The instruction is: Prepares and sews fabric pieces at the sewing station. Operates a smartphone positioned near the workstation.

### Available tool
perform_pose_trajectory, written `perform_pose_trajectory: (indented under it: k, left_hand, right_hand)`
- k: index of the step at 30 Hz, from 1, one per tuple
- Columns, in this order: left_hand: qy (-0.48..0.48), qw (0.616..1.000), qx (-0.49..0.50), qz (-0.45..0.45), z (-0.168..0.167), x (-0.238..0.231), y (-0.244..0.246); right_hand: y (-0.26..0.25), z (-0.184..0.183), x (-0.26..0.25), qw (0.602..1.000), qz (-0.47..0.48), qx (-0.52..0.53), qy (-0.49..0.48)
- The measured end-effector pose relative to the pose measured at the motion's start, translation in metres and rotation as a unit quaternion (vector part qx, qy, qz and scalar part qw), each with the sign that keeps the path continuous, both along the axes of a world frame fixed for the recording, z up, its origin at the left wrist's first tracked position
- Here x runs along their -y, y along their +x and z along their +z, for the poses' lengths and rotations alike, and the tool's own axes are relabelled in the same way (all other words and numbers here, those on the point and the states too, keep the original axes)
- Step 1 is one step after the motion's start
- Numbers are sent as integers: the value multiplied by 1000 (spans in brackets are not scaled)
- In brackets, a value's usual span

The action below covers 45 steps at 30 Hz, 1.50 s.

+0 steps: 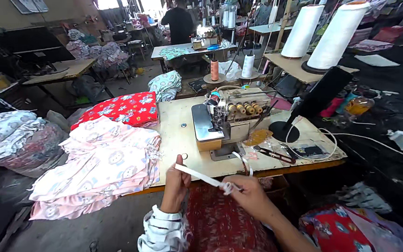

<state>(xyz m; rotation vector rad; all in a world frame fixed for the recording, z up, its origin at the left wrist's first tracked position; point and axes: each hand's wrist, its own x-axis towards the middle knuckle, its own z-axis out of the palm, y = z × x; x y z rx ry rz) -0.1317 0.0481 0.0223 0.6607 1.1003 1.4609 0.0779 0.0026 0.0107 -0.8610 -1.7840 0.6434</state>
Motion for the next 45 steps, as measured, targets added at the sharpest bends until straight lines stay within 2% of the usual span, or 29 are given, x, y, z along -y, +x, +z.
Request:
perform_pose_trajectory:
  k: [2,4,6,8,10,12,14,15,16,17,18,19,20,21,23,24,25,26,27,28,30,31,32,34,36,38,41,45]
  left_hand:
    - [-54,984,160,-65,4,13,9]
    - [55,957,254,-132,1,22,12]
    - [197,913,280,-222,-1,22,11]
    - [258,893,274,-248,12,24,13]
    - [296,887,268,-234,33,31,12]
    - [349,869,255,-239,49,36,2]
    - [431,850,174,-248,53,32,-15]
    - [485,848,73,-202,51,25,-22]
    - [537,833,-55,-119,47,16,-29]
    - [576,799,-171,-40,41,6,-36]
    - [593,764,-254,15,34,-5,-42]
    - [592,749,-294,42,26,-14,-46]
    - [579,758,-295,54,18,-23,-49]
    - [553,785,-273,65,10,-32,-50]
    - [483,838,-230,108,-9,-47,-52]
    - [455,851,-231,128,-18,-55,-54]
    - [434,856,-243,139,-27,-61,-56]
    - [418,859,-259,141,-36,-67,-58]
    - [403,861,-278,135,-44,-70,-58]
    - [387,865,-294,125,-52,-72,-58]
    - [349,882,-298,105,-64,-76,-56]
    - [321,895,-295,94,-70,-77,-56]
    - [283,910,-291,85,-77,-78,-54]
    - [206,932,-289,75,-87,-83,-52]
    - [184,937,-290,67,-90,-86,-52]
    - [173,938,-293,63,-87,-83,-52]
    - [167,941,-287,70,-84,-82,-54]
    - [159,944,-280,74,-83,-82,-52]
  right_hand:
    - [-16,-15,9,997,2,43,69]
    - [-25,-26,15,989,-8,73,127]
    - [-22,-30,21,986,4,90,141]
    - [-7,-25,32,991,45,98,84]
    - [21,-6,47,991,65,101,-66]
    - [57,15,61,981,14,79,-178]
    - [101,37,82,976,-74,73,-191]
    - [124,50,98,974,-116,78,-180]
    - [146,65,117,971,-149,79,-171]
    - [165,82,136,967,-175,74,-171]
    - [180,97,155,964,-184,60,-183]
    - [191,106,169,961,-182,37,-205]
    - [201,108,178,956,-181,15,-231]
    - [209,98,181,946,-195,-7,-258]
    - [218,51,173,907,-287,8,-308]
    - [219,23,165,867,-338,90,-355]
    - [217,-2,155,807,-349,194,-435]
    - [212,-25,142,747,-332,273,-507]
    - [206,-42,130,719,-307,303,-545]
    - [200,-46,116,734,-295,303,-531]
    - [188,-30,77,831,-349,220,-374]
    - [181,-14,53,857,-398,160,-286]
    - [177,2,26,864,-443,96,-218]
    - [181,32,-30,861,-482,-54,-151]
    - [192,52,-90,846,-488,-189,-103]
    - [201,69,-138,815,-499,-277,-99]
    - [207,84,-182,771,-537,-320,-125]
    - [207,82,-196,747,-566,-322,-134]
